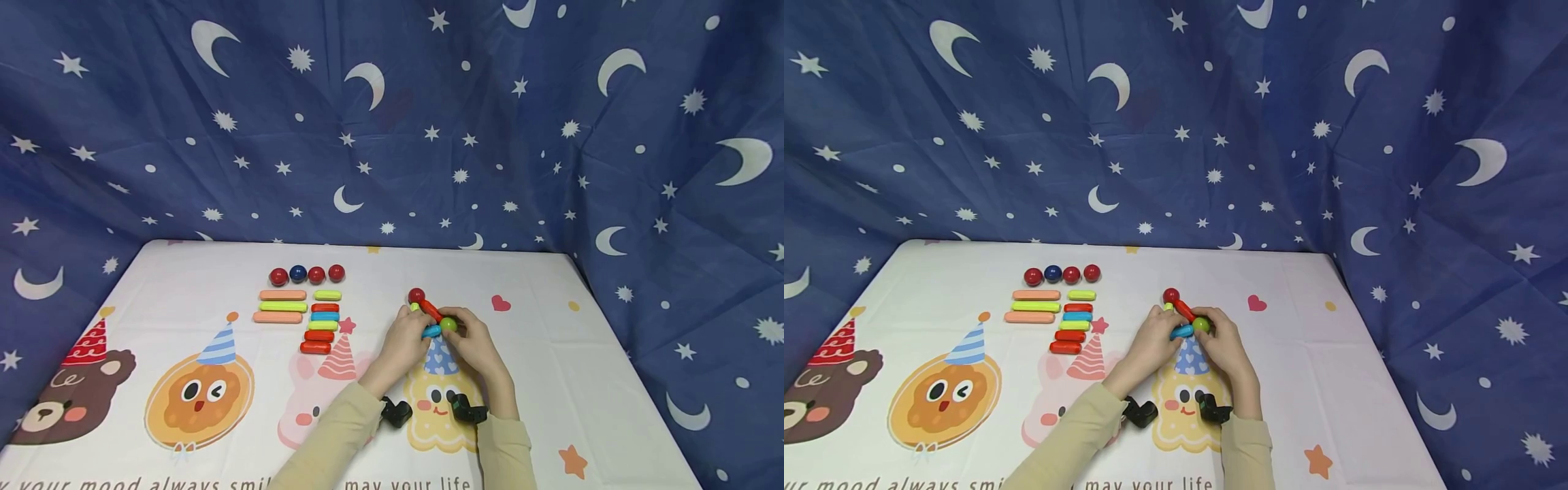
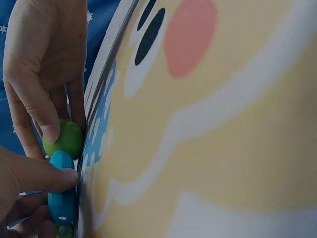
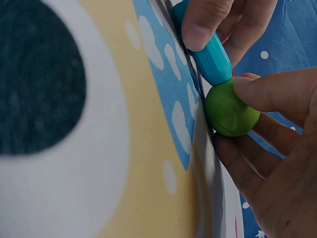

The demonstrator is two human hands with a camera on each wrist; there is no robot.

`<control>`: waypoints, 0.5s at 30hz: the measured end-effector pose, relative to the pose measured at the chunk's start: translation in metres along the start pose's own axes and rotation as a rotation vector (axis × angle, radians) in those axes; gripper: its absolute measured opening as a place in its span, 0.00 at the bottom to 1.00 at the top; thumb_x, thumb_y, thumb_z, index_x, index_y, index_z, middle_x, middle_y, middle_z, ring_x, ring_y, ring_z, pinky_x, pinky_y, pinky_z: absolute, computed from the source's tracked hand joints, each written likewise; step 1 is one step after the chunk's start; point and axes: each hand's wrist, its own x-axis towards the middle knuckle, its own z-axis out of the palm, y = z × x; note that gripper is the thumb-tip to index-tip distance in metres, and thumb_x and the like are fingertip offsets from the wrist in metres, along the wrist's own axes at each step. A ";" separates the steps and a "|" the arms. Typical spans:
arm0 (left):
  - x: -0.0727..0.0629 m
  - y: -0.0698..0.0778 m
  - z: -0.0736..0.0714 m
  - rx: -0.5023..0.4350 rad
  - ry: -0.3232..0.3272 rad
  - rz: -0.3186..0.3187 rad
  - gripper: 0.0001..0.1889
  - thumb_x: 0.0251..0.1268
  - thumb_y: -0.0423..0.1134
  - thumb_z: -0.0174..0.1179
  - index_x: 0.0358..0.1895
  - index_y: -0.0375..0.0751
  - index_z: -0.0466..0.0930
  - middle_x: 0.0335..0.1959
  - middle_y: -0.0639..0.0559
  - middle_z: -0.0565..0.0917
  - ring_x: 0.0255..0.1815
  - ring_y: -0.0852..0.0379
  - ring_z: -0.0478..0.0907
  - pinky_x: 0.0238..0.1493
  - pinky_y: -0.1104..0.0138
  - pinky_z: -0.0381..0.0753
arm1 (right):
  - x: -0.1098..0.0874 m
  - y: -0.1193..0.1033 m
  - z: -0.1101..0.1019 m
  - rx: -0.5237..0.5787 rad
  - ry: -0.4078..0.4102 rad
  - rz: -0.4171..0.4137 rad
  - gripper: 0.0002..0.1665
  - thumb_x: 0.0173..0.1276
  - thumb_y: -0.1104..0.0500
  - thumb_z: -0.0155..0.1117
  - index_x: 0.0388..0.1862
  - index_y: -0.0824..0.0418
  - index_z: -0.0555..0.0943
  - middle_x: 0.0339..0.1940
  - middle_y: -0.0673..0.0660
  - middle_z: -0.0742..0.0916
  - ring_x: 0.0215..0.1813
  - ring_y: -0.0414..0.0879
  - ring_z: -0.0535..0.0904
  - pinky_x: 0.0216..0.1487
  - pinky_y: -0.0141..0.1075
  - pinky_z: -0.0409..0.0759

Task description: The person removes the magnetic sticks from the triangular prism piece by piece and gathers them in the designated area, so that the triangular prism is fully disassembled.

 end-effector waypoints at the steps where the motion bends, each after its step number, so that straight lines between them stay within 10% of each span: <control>1: 0.000 0.000 0.000 0.004 -0.003 0.000 0.12 0.55 0.33 0.67 0.44 0.42 0.85 0.45 0.51 0.86 0.40 0.56 0.70 0.45 0.69 0.74 | 0.000 0.000 0.000 0.001 0.001 -0.002 0.22 0.66 0.67 0.60 0.59 0.59 0.76 0.60 0.60 0.80 0.62 0.56 0.77 0.64 0.49 0.74; 15: -0.001 0.002 0.000 -0.003 -0.014 0.015 0.14 0.54 0.29 0.65 0.44 0.44 0.86 0.47 0.52 0.85 0.42 0.55 0.71 0.47 0.69 0.73 | 0.000 0.000 0.001 -0.008 0.010 -0.024 0.22 0.65 0.68 0.60 0.58 0.59 0.77 0.58 0.60 0.80 0.59 0.56 0.78 0.62 0.50 0.76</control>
